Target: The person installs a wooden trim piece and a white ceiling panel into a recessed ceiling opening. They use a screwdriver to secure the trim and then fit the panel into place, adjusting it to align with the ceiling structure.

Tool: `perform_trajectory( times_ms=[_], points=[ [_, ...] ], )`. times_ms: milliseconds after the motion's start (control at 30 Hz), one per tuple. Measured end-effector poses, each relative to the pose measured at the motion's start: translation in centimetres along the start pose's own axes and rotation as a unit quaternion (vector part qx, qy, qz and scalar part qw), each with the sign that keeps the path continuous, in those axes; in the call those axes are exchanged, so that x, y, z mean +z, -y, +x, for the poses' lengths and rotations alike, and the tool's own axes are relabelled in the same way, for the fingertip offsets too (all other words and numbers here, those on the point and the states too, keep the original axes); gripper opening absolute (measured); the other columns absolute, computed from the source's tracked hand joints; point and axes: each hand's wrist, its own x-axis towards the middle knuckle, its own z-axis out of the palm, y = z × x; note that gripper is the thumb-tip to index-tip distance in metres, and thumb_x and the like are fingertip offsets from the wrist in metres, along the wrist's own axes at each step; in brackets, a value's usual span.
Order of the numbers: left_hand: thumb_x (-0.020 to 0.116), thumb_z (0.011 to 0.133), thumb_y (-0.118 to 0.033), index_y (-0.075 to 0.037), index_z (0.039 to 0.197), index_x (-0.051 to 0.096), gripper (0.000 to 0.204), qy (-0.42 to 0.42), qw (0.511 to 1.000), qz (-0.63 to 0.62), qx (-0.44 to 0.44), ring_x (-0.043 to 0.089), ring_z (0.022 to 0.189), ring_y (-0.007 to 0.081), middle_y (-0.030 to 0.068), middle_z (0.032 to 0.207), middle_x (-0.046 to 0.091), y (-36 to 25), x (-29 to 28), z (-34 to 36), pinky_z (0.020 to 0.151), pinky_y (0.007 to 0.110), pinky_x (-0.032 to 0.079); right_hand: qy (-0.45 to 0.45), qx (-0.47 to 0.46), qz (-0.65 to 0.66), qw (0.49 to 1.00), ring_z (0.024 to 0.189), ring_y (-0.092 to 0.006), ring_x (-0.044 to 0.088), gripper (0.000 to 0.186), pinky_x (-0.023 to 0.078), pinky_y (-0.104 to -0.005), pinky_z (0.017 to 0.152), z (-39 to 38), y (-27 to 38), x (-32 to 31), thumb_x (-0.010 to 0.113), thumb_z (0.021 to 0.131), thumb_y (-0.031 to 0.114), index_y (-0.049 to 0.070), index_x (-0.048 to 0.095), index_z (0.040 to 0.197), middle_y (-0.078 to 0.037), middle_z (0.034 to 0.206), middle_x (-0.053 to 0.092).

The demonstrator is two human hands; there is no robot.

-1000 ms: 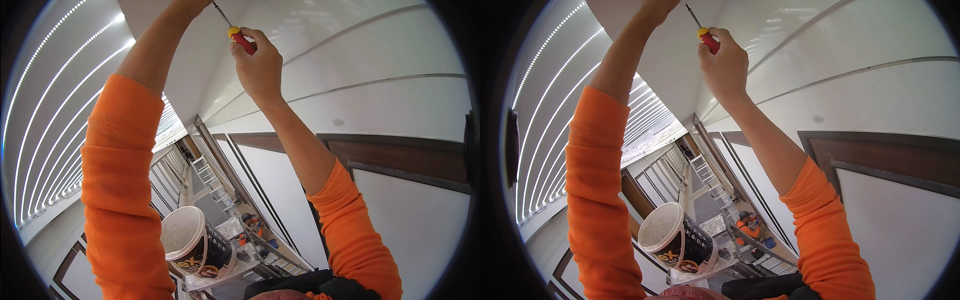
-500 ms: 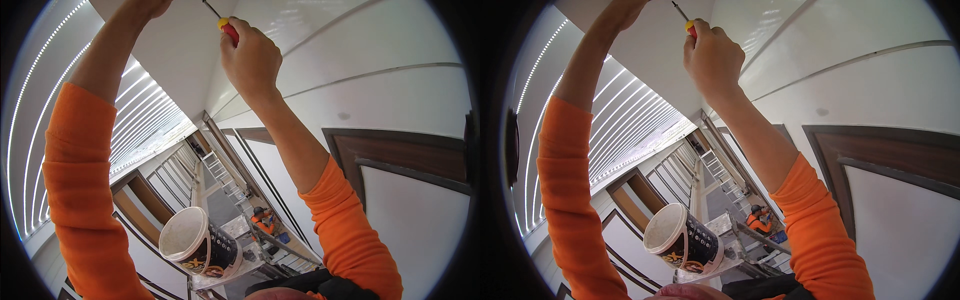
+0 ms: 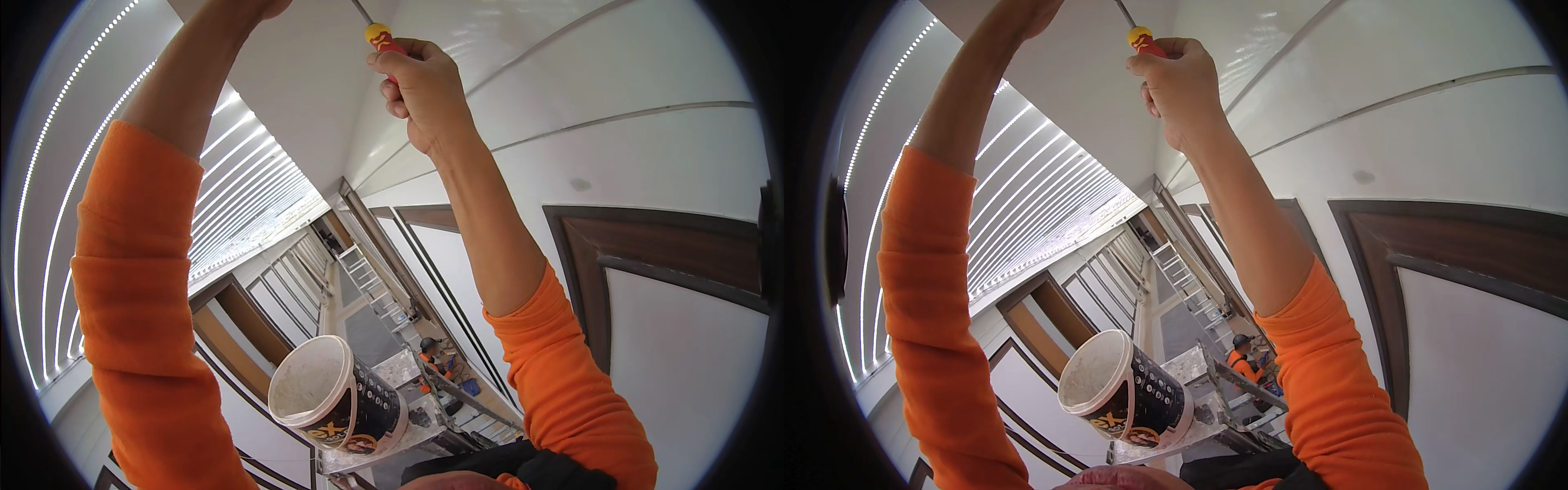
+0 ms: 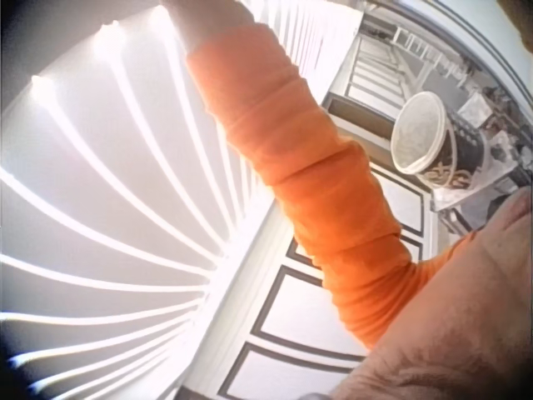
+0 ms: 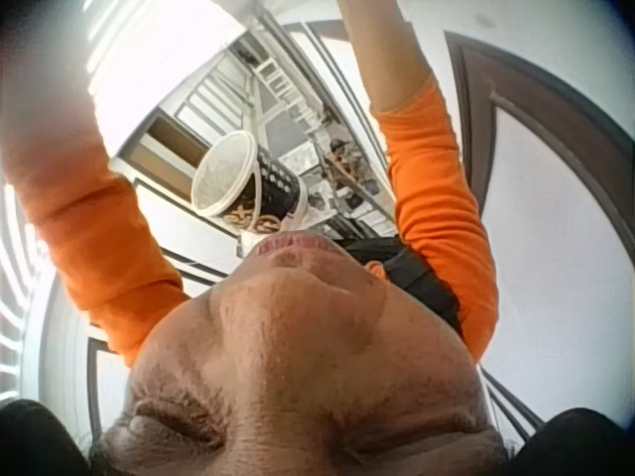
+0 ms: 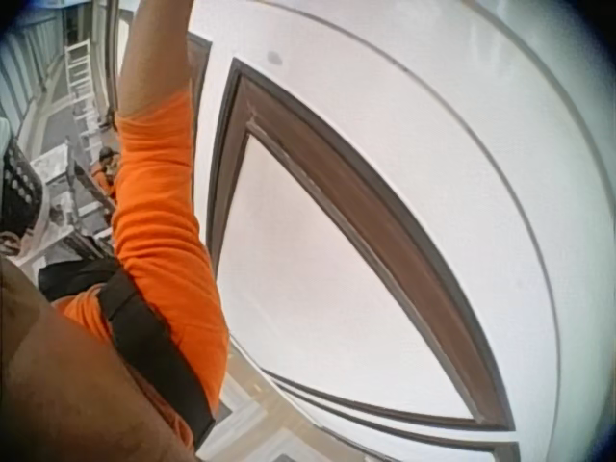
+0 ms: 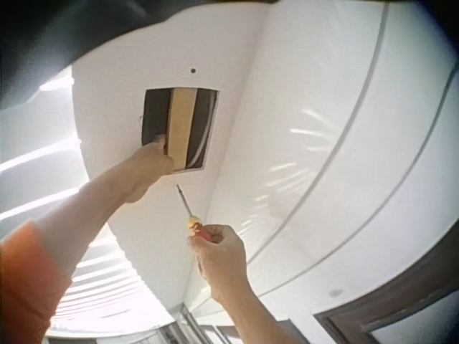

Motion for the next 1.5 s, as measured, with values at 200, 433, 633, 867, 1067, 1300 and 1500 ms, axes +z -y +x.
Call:
perform_trajectory(
  times_ms=[200, 433, 633, 867, 1067, 1300, 1500],
  points=[
    [0.057, 0.087, -0.007, 0.008, 0.157, 0.023, 0.079, -0.052, 0.998, -0.015, -0.010, 0.035, 0.148, 0.0345, 0.0305, 0.156, 0.039, 0.0, -0.2, -0.3, 0.122, 0.039, 0.029, -0.178, -0.359, -0.418, 0.815, 0.061, -0.0077, 0.059, 0.030, 0.040, -0.0224, 0.045, 0.3, -0.9, 0.1, 0.070, 0.091, 0.019, -0.005, 0.067, 0.109, -0.009, 0.082, 0.067],
    [0.058, 0.083, -0.004, 0.007, 0.162, 0.010, 0.092, -0.028, 0.998, -0.033, -0.046, 0.024, 0.154, 0.0346, 0.0302, 0.166, 0.022, -0.1, -0.2, 0.1, 0.125, 0.038, 0.022, 0.008, 0.056, 0.007, 0.998, 0.058, -0.0069, 0.052, 0.030, 0.036, -0.0233, 0.043, -0.2, 1.6, -0.3, 0.070, 0.089, 0.017, -0.005, 0.067, 0.109, -0.009, 0.083, 0.068],
    [0.057, 0.084, -0.002, 0.006, 0.162, 0.012, 0.090, -0.014, 0.997, -0.029, -0.065, 0.025, 0.153, 0.0358, 0.0294, 0.165, 0.023, -0.9, -0.4, -1.2, 0.126, 0.040, 0.021, -0.115, -0.245, -0.233, 0.934, 0.060, -0.0068, 0.053, 0.030, 0.037, -0.0235, 0.043, -0.4, -0.7, 0.4, 0.072, 0.090, 0.019, -0.005, 0.069, 0.106, -0.008, 0.081, 0.067],
    [0.056, 0.083, -0.001, 0.005, 0.160, 0.019, 0.085, -0.015, 0.997, -0.002, -0.080, 0.030, 0.150, 0.0371, 0.0289, 0.161, 0.032, -1.5, -0.1, -0.8, 0.125, 0.042, 0.024, -0.025, 0.003, 0.015, 1.000, 0.051, -0.0068, 0.044, 0.036, 0.031, -0.0230, 0.042, -0.9, 1.1, 0.6, 0.075, 0.091, 0.027, -0.005, 0.068, 0.105, -0.007, 0.080, 0.065],
    [0.056, 0.078, 0.000, 0.007, 0.158, 0.024, 0.087, -0.018, 0.999, -0.044, -0.017, 0.030, 0.150, 0.0383, 0.0304, 0.157, 0.037, -0.8, -0.2, -1.2, 0.125, 0.042, 0.023, -0.022, -0.020, -0.030, 0.999, 0.052, -0.0088, 0.048, 0.043, 0.035, -0.0247, 0.044, -0.5, 0.8, 0.4, 0.081, 0.083, 0.019, -0.004, 0.061, 0.112, -0.006, 0.083, 0.061],
    [0.056, 0.075, 0.000, 0.008, 0.157, 0.022, 0.089, -0.044, 0.997, -0.055, -0.022, 0.027, 0.151, 0.0401, 0.0330, 0.157, 0.033, -1.4, -0.4, -1.5, 0.125, 0.044, 0.021, -0.177, -0.285, -0.418, 0.844, 0.071, -0.0156, 0.063, 0.022, 0.051, -0.0311, 0.063, -0.6, -0.3, 0.3, 0.071, 0.089, 0.018, 0.000, 0.073, 0.102, -0.007, 0.096, 0.069],
    [0.056, 0.073, 0.000, 0.009, 0.159, 0.017, 0.095, 0.038, 0.997, -0.055, -0.032, 0.020, 0.154, 0.0392, 0.0337, 0.161, 0.026, -1.0, -0.9, -1.2, 0.127, 0.041, 0.017, -0.031, 0.030, -0.043, 0.998, 0.060, -0.0094, 0.050, 0.025, 0.044, -0.0262, 0.055, -0.4, 1.3, 0.5, 0.073, 0.089, 0.018, -0.003, 0.073, 0.102, -0.006, 0.089, 0.064]
  ],
)
